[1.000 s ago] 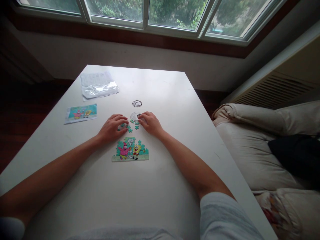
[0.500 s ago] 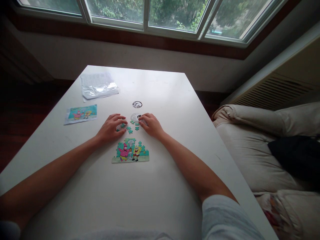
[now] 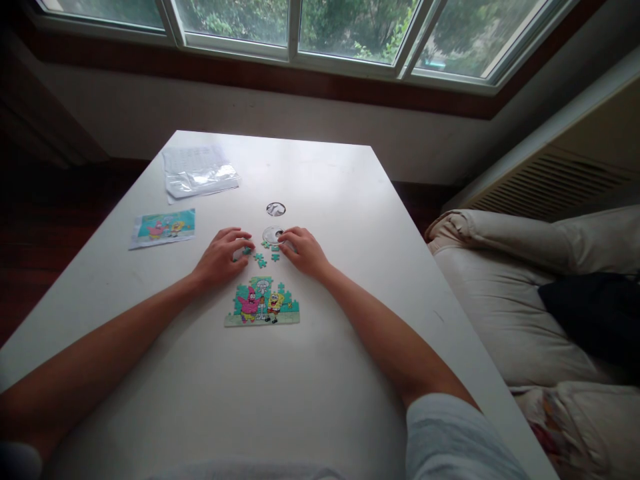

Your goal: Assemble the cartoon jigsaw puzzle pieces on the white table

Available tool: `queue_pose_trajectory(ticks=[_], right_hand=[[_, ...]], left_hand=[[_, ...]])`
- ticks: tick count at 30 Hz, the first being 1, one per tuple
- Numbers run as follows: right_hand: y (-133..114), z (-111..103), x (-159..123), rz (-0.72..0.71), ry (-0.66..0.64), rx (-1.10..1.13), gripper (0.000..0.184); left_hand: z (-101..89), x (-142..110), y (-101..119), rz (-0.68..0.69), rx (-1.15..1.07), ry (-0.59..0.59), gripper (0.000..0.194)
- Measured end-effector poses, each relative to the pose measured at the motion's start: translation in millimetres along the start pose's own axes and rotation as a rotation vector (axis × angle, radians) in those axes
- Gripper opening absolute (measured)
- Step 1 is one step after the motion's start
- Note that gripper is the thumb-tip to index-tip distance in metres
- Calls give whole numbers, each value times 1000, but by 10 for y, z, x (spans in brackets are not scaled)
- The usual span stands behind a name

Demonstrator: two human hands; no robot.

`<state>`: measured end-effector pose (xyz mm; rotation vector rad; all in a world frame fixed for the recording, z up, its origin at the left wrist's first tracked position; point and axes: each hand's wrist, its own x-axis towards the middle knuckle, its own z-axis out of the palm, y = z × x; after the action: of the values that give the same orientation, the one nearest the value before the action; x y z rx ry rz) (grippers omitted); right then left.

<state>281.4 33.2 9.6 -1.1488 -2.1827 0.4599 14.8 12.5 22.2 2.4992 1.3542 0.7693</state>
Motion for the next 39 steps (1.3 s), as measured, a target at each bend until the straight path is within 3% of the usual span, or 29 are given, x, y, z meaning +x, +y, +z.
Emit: queue_pose_trajectory(ticks=[16, 21, 25, 29, 33, 39], right_hand=[[9, 47, -4, -12, 19, -13, 17], [-25, 51, -13, -7, 16, 1, 17], [-156, 20, -31, -16, 37, 16, 15], [-385, -43, -60, -37, 38, 97, 13], [-590, -66, -89, 47, -35, 308, 12], [-688, -70, -132, 144, -118, 466, 15]], left_hand=[[21, 40, 168, 50, -6, -57, 11], [12, 39, 193, 10, -4, -71, 13], [5, 37, 186, -3, -66, -95, 8], [-36, 5, 247, -92, -268, -86, 8], [-68, -43, 371, -182, -425, -57, 10], [-78, -82, 482, -186, -530, -75, 15]])
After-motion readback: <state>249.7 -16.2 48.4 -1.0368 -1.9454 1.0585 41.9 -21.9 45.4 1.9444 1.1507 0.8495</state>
